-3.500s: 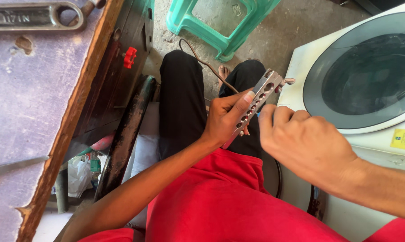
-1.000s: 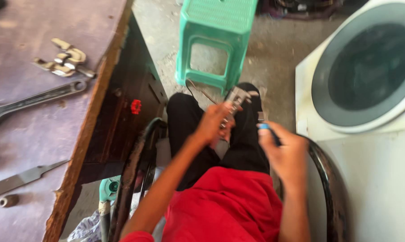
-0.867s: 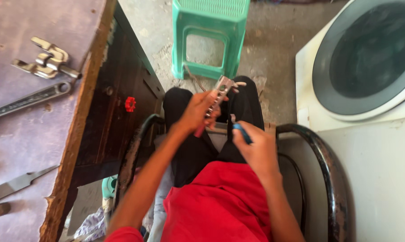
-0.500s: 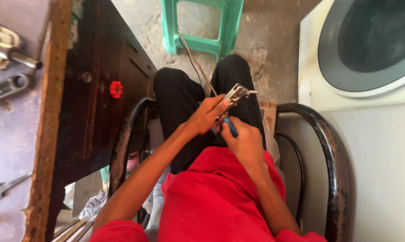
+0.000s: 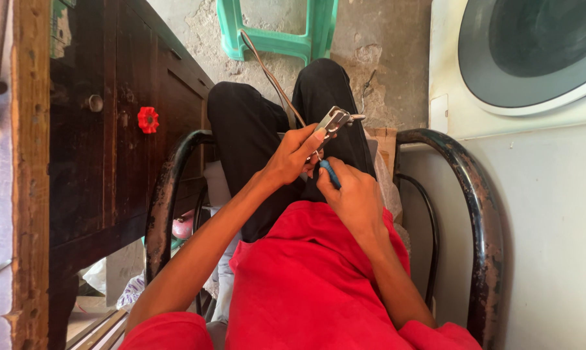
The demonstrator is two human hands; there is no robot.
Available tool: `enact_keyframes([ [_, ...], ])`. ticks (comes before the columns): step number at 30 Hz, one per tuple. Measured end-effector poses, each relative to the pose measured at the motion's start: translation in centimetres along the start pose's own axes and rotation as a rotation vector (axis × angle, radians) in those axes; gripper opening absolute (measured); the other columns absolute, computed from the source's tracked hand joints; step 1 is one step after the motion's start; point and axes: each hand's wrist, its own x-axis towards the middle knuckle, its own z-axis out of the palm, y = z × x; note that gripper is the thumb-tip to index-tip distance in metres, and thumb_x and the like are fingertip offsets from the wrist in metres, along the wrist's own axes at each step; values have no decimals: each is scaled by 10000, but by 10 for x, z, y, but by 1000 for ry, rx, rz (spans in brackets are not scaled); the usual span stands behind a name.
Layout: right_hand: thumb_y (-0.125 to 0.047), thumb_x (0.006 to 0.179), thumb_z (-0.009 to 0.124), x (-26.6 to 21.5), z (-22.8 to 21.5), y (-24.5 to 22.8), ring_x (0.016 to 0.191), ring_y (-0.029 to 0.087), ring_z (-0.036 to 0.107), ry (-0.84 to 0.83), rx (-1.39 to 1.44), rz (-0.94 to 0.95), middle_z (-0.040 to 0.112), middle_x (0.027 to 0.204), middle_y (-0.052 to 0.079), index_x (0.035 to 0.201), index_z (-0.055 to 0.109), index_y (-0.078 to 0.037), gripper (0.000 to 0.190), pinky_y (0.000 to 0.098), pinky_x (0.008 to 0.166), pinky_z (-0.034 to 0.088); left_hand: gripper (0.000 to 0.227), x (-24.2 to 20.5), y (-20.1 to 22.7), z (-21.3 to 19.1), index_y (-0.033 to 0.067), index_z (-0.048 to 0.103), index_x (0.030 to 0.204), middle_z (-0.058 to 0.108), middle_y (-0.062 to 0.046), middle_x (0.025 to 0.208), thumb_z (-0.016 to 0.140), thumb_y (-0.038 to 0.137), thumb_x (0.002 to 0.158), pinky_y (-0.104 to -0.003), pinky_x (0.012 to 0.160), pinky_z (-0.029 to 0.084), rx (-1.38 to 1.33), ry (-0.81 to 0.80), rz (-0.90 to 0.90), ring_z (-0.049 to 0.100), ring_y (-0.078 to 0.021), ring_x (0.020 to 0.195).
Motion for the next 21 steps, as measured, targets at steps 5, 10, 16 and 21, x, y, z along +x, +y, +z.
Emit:
enact_keyframes([
  [5,-190,944,711,-1,0,1,683,362,697,16,-43,-10,720,824,165,1089,721,-30,216,438,574,525,434,0,2,3,10,660,1178,474,31,644,467,387,1083,-235,463,375,6,-6,-5,459,-47,524],
  [10,-174,943,720,-4,1,4,692,359,696,56,-40,-35,720,849,173,1105,718,-19,225,433,581,528,434,0,2,3,-4,649,1175,444,30,639,463,381,1099,-242,469,370,-33,-10,-3,441,-50,527],
  [16,-170,937,728,-4,1,4,680,361,692,71,-54,-16,719,837,177,1102,722,-13,228,437,569,520,429,1,0,3,-4,650,1164,459,20,619,468,379,1096,-250,468,379,-25,-5,5,454,-57,520],
  [21,-178,941,725,-3,1,5,675,358,693,63,-48,-8,719,839,179,1111,719,-10,240,438,564,519,432,1,-1,5,-4,650,1160,461,18,617,470,383,1099,-251,466,385,-28,-10,9,460,-59,522],
])
